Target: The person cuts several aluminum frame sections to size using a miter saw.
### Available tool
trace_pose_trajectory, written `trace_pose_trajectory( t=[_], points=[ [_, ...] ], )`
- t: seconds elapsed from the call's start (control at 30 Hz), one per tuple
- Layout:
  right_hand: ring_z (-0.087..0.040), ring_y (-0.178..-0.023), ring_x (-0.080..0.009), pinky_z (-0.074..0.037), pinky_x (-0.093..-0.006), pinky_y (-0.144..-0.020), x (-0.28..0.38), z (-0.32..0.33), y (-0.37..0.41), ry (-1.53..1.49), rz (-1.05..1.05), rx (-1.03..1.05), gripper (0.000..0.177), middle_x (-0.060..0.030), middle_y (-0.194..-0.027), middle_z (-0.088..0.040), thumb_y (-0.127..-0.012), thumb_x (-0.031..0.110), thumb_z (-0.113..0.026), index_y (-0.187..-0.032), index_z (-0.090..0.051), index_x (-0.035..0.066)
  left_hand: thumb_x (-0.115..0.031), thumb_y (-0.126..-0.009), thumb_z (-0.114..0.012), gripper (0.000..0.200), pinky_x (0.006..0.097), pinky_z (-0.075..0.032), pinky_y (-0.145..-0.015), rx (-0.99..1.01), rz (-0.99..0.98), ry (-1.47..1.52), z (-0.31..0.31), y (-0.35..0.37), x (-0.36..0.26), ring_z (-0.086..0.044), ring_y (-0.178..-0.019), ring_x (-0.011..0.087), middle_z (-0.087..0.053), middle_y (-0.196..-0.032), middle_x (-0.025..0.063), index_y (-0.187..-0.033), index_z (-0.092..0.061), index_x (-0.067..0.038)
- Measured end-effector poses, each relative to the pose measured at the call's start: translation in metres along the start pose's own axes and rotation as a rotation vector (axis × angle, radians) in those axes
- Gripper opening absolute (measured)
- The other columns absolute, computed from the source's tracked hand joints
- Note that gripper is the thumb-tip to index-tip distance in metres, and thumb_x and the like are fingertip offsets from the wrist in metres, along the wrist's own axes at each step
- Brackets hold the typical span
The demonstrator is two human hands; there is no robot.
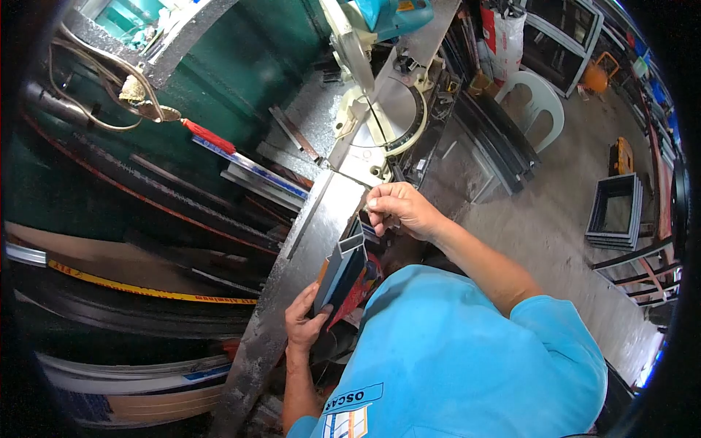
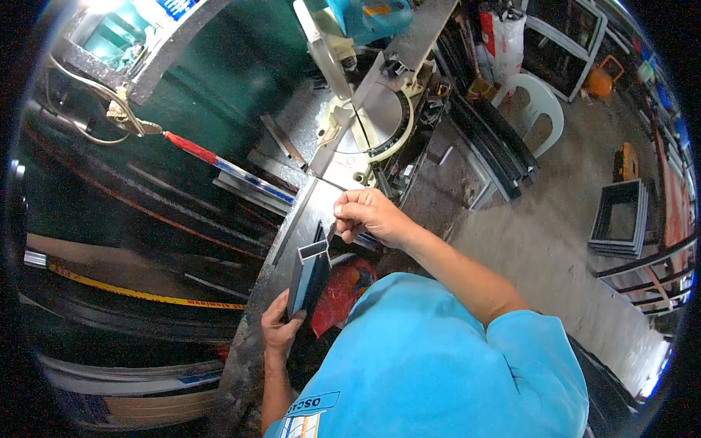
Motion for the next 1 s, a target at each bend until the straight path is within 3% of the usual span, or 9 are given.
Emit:
trace_pose_trajectory(
  t=[0.17,0.27,0.33,0.37,0.4,0.47,0.53,0.77,1.0],
  points=[
    [-0.063,-0.062,-0.0112,-0.054,-0.0261,-0.061,0.007,0.000,0.003,0.111,0.056,-0.015,0.017,-0.0030,-0.077,-0.066,-0.099,0.019,-0.062,-0.090,-0.063,0.005,0.008,-0.074,-0.076,0.058,0.0341,-0.047,-0.103,-0.029,0.160,0.231,-0.002,0.011,0.005,-0.064,-0.120,0.0239,-0.067,-0.131,0.0179,-0.131,-0.066,0.002],
    [-0.065,-0.070,-0.0123,-0.054,-0.0264,-0.069,-0.003,0.005,0.000,0.249,-0.031,-0.002,0.019,-0.0039,-0.084,-0.068,-0.100,0.021,-0.062,-0.095,-0.065,0.003,0.006,-0.074,-0.076,0.053,0.0330,-0.046,-0.102,-0.035,0.267,0.270,0.000,0.020,0.020,-0.064,-0.117,0.0222,-0.069,-0.126,0.0152,-0.126,-0.068,0.004],
    [-0.068,-0.086,-0.0147,-0.055,-0.0272,-0.079,0.007,-0.007,0.001,0.812,0.458,0.057,0.018,-0.0073,-0.092,-0.071,-0.099,0.017,-0.062,-0.102,-0.068,0.000,0.000,-0.076,-0.080,0.048,0.0313,-0.048,-0.096,-0.007,0.313,0.345,-0.001,0.027,0.032,-0.065,-0.108,0.0194,-0.071,-0.119,0.0125,-0.123,-0.069,0.005],
    [-0.065,-0.097,-0.0141,-0.053,-0.0277,-0.087,0.013,-0.016,0.003,0.808,0.626,0.077,0.023,-0.0057,-0.100,-0.070,-0.098,0.016,-0.066,-0.114,-0.068,-0.001,0.000,-0.076,-0.080,0.048,0.0313,-0.048,-0.096,-0.005,0.316,0.344,0.000,0.028,0.031,-0.065,-0.108,0.0194,-0.071,-0.119,0.0125,-0.123,-0.069,0.005],
    [-0.065,-0.097,-0.0141,-0.053,-0.0277,-0.087,0.018,-0.025,0.006,0.806,0.624,0.075,0.023,-0.0057,-0.100,-0.070,-0.098,0.016,-0.066,-0.114,-0.068,-0.001,-0.004,-0.079,-0.080,0.044,0.0305,-0.049,-0.092,-0.004,0.339,0.366,-0.001,0.028,0.029,-0.065,-0.102,0.0175,-0.071,-0.114,0.0104,-0.121,-0.070,0.006],
    [-0.064,-0.092,-0.0104,-0.053,-0.0263,-0.084,0.018,-0.038,0.008,0.338,0.270,0.135,0.025,-0.0028,-0.097,-0.070,-0.097,0.015,-0.067,-0.118,-0.069,0.000,-0.008,-0.081,-0.081,0.042,0.0298,-0.049,-0.088,-0.005,0.364,0.390,-0.004,0.027,0.022,-0.064,-0.096,0.0156,-0.071,-0.109,0.0083,-0.118,-0.070,0.006],
    [-0.064,-0.090,-0.0090,-0.053,-0.0254,-0.083,0.020,-0.044,0.005,0.346,0.260,0.140,0.022,-0.0025,-0.096,-0.071,-0.098,0.015,-0.068,-0.114,-0.069,-0.001,-0.020,-0.084,-0.082,0.038,0.0296,-0.051,-0.082,-0.010,0.412,0.426,-0.005,0.027,0.017,-0.065,-0.088,0.0130,-0.073,-0.100,0.0032,-0.113,-0.072,0.003],
    [-0.062,-0.082,-0.0066,-0.053,-0.0249,-0.077,0.023,-0.055,-0.001,0.454,0.261,0.168,0.016,0.0009,-0.086,-0.067,-0.098,0.014,-0.066,-0.103,-0.069,-0.001,-0.027,-0.082,-0.083,0.040,0.0290,-0.050,-0.082,0.000,0.425,0.539,-0.008,0.037,0.032,-0.065,-0.088,0.0135,-0.073,-0.097,0.0038,-0.110,-0.075,0.001],
    [-0.063,-0.071,-0.0072,-0.053,-0.0249,-0.067,0.012,-0.046,-0.018,0.333,0.166,0.136,0.018,0.0001,-0.078,-0.065,-0.099,0.017,-0.065,-0.094,-0.068,0.000,-0.030,-0.087,-0.077,0.045,0.0368,-0.060,-0.075,0.111,0.498,0.868,-0.024,0.035,0.013,-0.073,-0.081,0.0247,-0.074,-0.095,0.0167,-0.113,-0.068,0.005]
  ],
)
Point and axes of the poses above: each hand's wrist, its own y-axis away from the middle knuckle, its own z-axis out of the back of the hand, x = y × z, the point moved 5 cm from there along -y, towards the middle knuckle
